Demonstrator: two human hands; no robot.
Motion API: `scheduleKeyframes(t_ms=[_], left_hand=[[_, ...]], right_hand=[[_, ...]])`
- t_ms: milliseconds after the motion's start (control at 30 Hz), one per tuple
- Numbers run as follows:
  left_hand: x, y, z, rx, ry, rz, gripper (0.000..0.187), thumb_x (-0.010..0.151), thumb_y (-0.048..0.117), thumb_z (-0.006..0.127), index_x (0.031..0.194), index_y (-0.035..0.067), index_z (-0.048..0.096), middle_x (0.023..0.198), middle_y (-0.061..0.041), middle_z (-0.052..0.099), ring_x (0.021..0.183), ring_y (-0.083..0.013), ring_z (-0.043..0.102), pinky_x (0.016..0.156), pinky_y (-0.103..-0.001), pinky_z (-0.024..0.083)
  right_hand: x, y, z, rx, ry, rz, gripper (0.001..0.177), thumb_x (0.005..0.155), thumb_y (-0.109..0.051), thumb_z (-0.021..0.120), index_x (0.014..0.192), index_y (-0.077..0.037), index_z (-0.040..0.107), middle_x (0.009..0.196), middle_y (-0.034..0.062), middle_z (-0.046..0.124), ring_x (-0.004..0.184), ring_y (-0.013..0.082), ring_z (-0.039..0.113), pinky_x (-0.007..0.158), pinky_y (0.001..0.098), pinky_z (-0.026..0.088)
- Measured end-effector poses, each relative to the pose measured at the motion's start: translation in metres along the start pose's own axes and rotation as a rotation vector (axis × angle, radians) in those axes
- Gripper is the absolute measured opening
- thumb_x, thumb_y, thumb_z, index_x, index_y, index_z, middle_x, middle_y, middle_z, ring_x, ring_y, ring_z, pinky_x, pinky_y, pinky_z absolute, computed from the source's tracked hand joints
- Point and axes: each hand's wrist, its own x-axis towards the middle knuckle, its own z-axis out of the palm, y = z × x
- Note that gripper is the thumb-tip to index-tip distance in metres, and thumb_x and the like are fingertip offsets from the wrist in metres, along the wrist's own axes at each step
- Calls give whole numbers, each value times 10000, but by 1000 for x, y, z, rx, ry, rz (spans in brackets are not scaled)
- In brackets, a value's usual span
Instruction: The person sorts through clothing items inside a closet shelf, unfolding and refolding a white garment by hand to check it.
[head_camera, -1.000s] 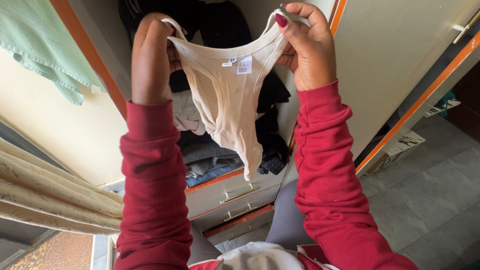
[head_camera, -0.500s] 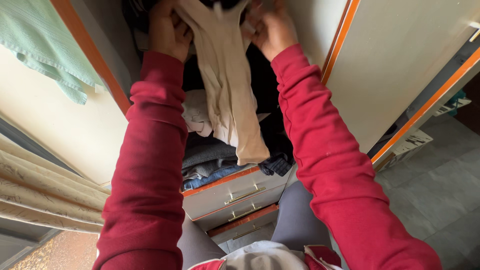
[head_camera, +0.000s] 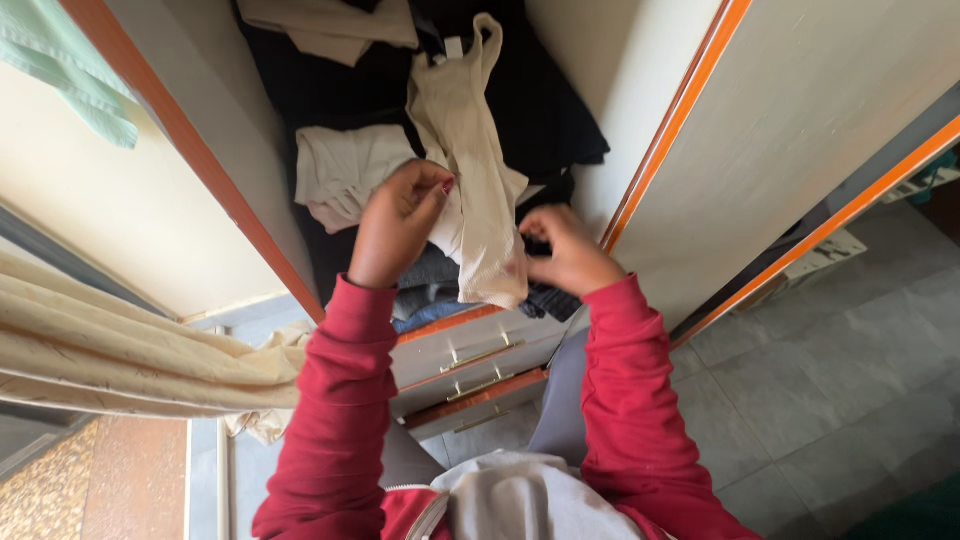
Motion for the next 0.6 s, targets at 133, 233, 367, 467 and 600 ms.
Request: scheduleKeyframes(t_ms=[133,233,367,467,600], left_hand=[[-8,-3,14,-31,-19,-60,144,1016,30,567,1119,-26,650,1023,-61,699,958,-108,678,868,-240,561],[-14,1,15,31,-18,-125,135,1011,44,576,1095,-33,648,980,-72,727,919,-123,726,816,-252,604],[-17,7,13,54,2,-106,144,1010,49,560,1111,-27,629,1002,-66,725,954,-117,752,804,-246,616],[-17,10,11,78,-1,-141,139,1012,45,565,1106,-24,641,989,-73,739,933,-136,744,801,-263,620],[-18,5,18,-43,-54,-98,173,1016,23,508,1163,-11,591,1076,-88,709,998,-145,740,849,-263,623]], right_hand=[[-33,-11,25,-415,-138,211,960,544,-342,1028,1329,-132,518,1274,123,474,1165,379,522,870,495,501],[-38,1,31,-273,73,62,740,608,-159,909,1236,-58,530,1225,167,528,1031,356,599,796,428,529],[-29,17,12,55,174,200,227,945,-83,709,1154,-72,620,954,81,616,834,225,624,758,341,530],[-11,1,-13,478,227,99,188,968,-43,629,1154,-56,606,904,-11,575,789,92,548,712,257,481],[19,-37,-33,949,345,284,111,935,-103,550,1044,-105,569,915,-10,633,801,86,649,695,287,596]])
